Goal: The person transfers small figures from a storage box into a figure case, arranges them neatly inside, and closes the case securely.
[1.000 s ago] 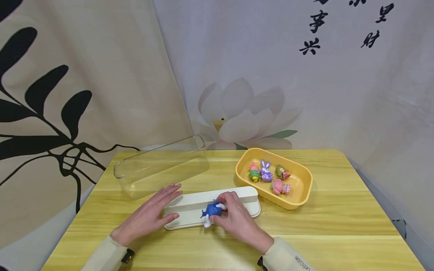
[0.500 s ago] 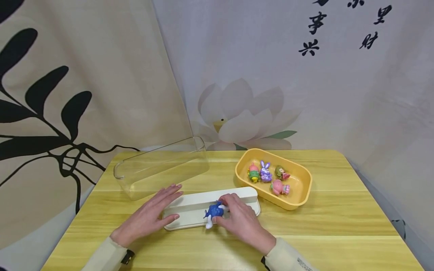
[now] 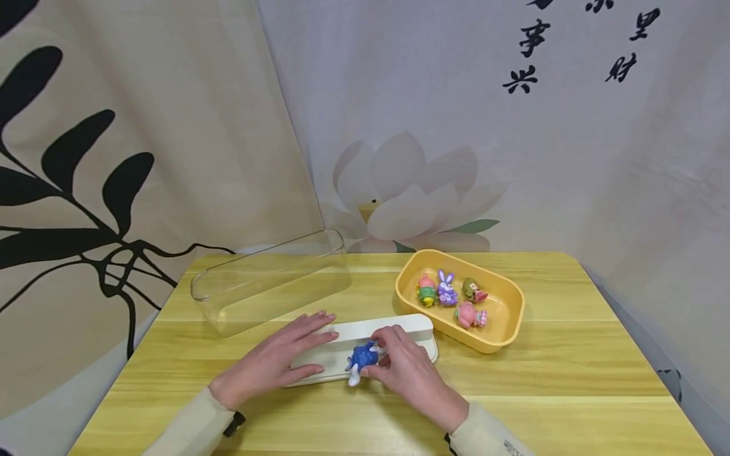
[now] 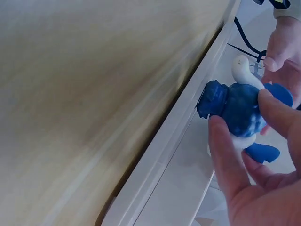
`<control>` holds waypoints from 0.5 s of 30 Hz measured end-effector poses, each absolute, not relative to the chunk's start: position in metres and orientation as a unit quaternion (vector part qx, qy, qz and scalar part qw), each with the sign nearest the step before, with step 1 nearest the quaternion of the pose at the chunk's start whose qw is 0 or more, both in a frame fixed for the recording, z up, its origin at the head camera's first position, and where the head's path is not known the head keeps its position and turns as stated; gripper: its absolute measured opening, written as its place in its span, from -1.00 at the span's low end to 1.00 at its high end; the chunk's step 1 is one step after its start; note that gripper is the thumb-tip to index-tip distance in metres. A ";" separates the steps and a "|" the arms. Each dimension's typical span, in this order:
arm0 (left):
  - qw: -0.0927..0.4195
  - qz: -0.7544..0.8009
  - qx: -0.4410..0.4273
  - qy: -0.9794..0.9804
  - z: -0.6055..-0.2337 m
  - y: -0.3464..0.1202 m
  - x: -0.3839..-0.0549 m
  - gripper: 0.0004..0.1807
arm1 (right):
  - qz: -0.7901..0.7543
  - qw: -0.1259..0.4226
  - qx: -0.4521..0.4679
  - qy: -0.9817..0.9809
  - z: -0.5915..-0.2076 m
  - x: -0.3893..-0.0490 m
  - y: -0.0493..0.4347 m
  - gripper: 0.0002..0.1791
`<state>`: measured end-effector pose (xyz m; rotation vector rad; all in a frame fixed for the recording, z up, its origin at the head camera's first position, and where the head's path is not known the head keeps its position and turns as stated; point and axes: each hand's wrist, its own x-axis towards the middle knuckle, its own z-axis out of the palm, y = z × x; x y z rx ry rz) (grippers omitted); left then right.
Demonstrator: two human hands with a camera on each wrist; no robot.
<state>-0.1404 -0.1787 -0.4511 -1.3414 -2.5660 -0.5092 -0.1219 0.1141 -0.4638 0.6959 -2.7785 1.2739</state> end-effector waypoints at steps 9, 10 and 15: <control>0.106 -0.170 -0.522 -0.829 -0.446 -0.154 -0.148 -0.43 | 0.442 -0.017 0.237 -0.865 -0.465 -0.127 0.115 -0.38; 0.108 -0.169 -0.528 -0.825 -0.446 -0.152 -0.149 -0.45 | 0.445 -0.019 0.237 -0.864 -0.465 -0.127 0.115 -0.37; 0.112 -0.163 -0.547 -0.813 -0.447 -0.144 -0.152 -0.62 | 0.445 -0.031 0.244 -0.861 -0.462 -0.128 0.120 -0.36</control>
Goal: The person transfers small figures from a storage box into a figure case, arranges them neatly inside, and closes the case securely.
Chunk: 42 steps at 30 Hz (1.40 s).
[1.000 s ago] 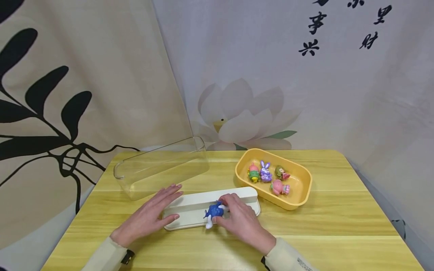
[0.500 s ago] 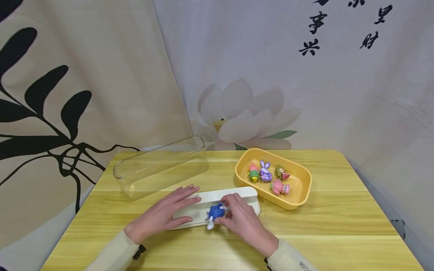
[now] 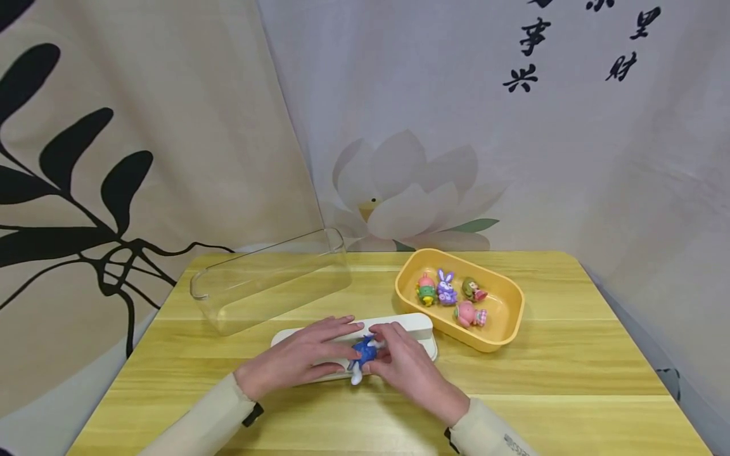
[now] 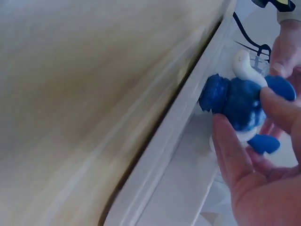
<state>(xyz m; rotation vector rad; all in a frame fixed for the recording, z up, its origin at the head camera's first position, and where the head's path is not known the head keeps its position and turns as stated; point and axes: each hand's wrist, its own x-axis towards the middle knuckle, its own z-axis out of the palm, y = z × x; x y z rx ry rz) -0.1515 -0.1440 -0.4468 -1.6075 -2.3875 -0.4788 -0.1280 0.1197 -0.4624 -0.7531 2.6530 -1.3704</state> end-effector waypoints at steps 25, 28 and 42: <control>0.117 -0.164 -0.549 -0.812 -0.440 -0.132 -0.142 -0.75 | -0.207 -0.099 -0.291 0.929 -0.462 -0.150 0.155 -0.61; 0.122 -0.173 -0.532 -0.820 -0.438 -0.132 -0.141 -0.70 | -0.183 -0.101 -0.314 0.926 -0.464 -0.150 0.156 -0.61; 0.078 -0.106 -0.415 -0.901 -0.397 -0.142 -0.124 -0.82 | -0.180 -0.117 -0.330 0.919 -0.464 -0.148 0.159 -0.58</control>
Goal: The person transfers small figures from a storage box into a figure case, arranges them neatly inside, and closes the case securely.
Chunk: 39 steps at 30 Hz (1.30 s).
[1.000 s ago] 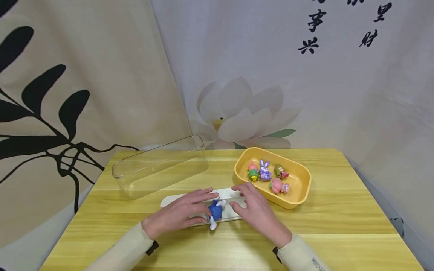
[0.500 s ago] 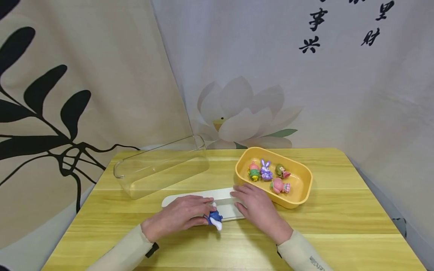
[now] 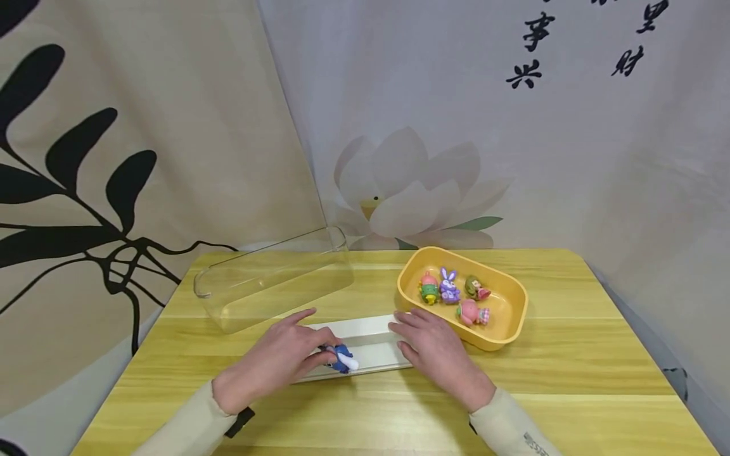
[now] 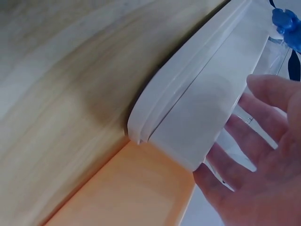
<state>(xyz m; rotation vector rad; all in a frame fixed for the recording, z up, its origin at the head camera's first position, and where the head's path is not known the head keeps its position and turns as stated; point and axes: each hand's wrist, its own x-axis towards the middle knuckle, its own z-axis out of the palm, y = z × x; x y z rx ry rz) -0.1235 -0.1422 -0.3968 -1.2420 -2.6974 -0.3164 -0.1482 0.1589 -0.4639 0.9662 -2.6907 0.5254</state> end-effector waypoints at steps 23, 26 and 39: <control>0.134 -0.090 -0.309 -0.937 -0.411 -0.146 -0.128 -0.73 | 0.186 0.105 0.322 -0.922 -0.462 -0.146 0.159 -0.54; 0.096 -0.148 -0.292 -0.940 -0.421 -0.153 -0.130 -0.86 | 0.184 0.110 0.325 -0.921 -0.463 -0.146 0.159 -0.53; 0.003 -0.280 -0.302 -0.911 -0.450 -0.186 -0.136 0.20 | 0.182 0.092 0.323 -0.924 -0.463 -0.146 0.159 -0.51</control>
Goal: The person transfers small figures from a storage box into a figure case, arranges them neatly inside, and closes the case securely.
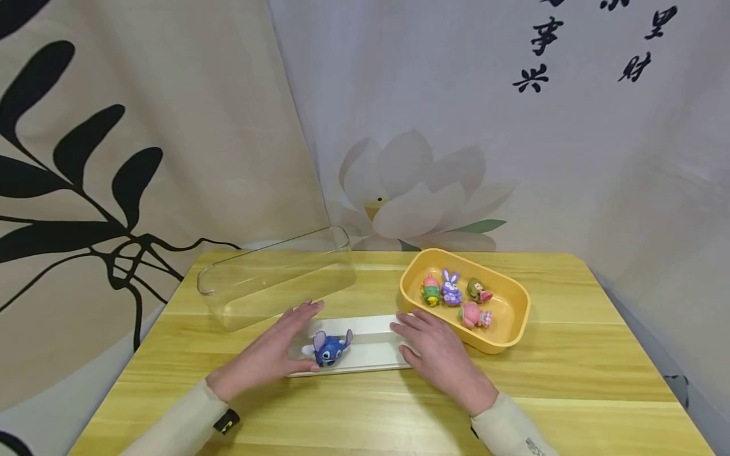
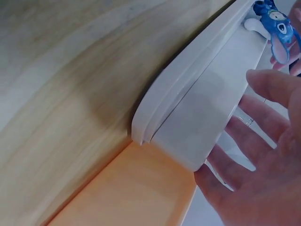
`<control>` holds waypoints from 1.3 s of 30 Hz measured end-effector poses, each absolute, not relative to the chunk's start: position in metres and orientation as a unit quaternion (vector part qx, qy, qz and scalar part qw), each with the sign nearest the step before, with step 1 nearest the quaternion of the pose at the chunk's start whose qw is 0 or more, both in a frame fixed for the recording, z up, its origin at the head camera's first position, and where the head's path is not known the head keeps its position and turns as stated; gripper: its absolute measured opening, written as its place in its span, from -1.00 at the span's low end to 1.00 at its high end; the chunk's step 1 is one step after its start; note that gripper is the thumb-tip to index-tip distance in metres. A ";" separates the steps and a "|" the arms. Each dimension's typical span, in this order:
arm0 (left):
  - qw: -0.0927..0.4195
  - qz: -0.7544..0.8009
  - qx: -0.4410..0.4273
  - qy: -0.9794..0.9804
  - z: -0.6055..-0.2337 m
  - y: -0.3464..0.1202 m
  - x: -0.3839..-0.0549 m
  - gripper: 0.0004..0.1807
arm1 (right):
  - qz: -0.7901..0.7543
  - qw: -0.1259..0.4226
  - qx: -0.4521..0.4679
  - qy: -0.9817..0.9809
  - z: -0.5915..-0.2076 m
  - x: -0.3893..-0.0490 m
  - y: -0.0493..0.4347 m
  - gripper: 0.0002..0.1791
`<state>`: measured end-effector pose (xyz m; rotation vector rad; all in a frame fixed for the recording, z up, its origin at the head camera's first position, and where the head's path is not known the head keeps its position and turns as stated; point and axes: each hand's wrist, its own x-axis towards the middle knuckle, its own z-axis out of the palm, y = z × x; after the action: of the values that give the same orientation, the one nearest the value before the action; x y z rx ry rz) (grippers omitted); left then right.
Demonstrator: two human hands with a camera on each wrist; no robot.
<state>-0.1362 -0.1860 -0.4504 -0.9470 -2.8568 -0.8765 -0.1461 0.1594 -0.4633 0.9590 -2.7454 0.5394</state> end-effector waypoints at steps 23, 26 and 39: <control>-0.075 -0.360 -0.302 -0.880 -0.455 -0.180 -0.151 -0.58 | 0.182 0.096 0.319 -0.925 -0.466 -0.144 0.160 -0.50; -0.069 -0.381 -0.294 -0.874 -0.455 -0.182 -0.150 -0.62 | 0.182 0.097 0.321 -0.924 -0.466 -0.144 0.161 -0.49; -0.052 -0.401 -0.218 -0.888 -0.458 -0.209 -0.134 -0.50 | 0.178 0.091 0.319 -0.926 -0.466 -0.145 0.160 -0.49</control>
<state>-0.1344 -0.2090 -0.4578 -0.7097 -2.8869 -1.3043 -0.1454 0.1603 -0.4655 0.9467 -2.7526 0.5292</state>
